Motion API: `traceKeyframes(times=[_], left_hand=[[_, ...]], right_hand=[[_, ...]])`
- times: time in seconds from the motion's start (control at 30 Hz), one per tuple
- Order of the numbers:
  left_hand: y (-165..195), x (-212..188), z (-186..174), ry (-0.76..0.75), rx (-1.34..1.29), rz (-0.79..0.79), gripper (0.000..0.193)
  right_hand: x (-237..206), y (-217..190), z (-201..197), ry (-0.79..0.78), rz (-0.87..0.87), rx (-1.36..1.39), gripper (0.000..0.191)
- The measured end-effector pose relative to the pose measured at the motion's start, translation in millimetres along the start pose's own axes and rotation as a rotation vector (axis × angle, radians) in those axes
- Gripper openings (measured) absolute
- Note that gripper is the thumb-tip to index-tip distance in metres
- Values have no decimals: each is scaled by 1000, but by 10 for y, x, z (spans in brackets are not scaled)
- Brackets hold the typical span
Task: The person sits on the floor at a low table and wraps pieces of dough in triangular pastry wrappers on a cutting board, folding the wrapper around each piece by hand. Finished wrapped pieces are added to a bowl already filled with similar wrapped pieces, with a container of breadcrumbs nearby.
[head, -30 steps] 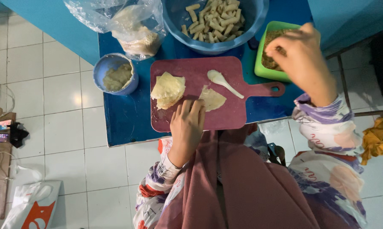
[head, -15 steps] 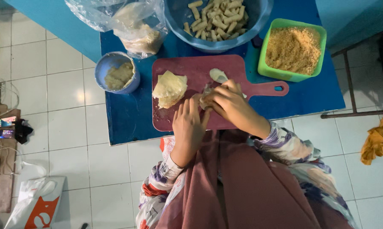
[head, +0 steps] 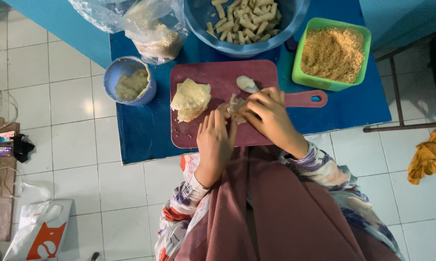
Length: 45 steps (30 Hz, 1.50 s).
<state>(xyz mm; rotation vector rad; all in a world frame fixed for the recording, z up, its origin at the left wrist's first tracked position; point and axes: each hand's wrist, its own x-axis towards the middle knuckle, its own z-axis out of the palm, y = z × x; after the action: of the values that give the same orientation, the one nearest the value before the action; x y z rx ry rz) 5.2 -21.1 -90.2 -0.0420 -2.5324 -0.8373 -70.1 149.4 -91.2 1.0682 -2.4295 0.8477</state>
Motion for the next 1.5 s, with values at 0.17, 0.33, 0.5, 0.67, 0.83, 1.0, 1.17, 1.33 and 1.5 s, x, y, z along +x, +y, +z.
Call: traceKeyframes(times=[0.17,0.33,0.5,0.67,0.83,1.0,1.17,1.33,1.5], left_hand=[[9,12,10,55,-36,18,29],[22,25,-31,86,-85,38,30],[30,36,-68,63,-50,70,11],[50,54,-108,77,-57,94,9],[56,64,-119,102,-41,102,12],[20,44,-91,73,-16,66,16],[-12,29,-64,52,-23,44,18],[-18,10,-65,63,-78,51,18],[-24,13,-61,56,-71,46,17]], right_hand=[[62,-99,-43,29,-44,-33,18],[67,-138,-195,-7,94,-154,18],[24,-137,-185,-66,133,-215,18],[63,-166,-150,-60,154,-126,21],[127,-237,-196,-53,158,80,23],[162,-284,-212,-96,164,281,15],[142,-299,-173,-83,132,236,15],[111,-272,-121,-68,58,220,20],[58,-217,-105,-85,20,215,22]])
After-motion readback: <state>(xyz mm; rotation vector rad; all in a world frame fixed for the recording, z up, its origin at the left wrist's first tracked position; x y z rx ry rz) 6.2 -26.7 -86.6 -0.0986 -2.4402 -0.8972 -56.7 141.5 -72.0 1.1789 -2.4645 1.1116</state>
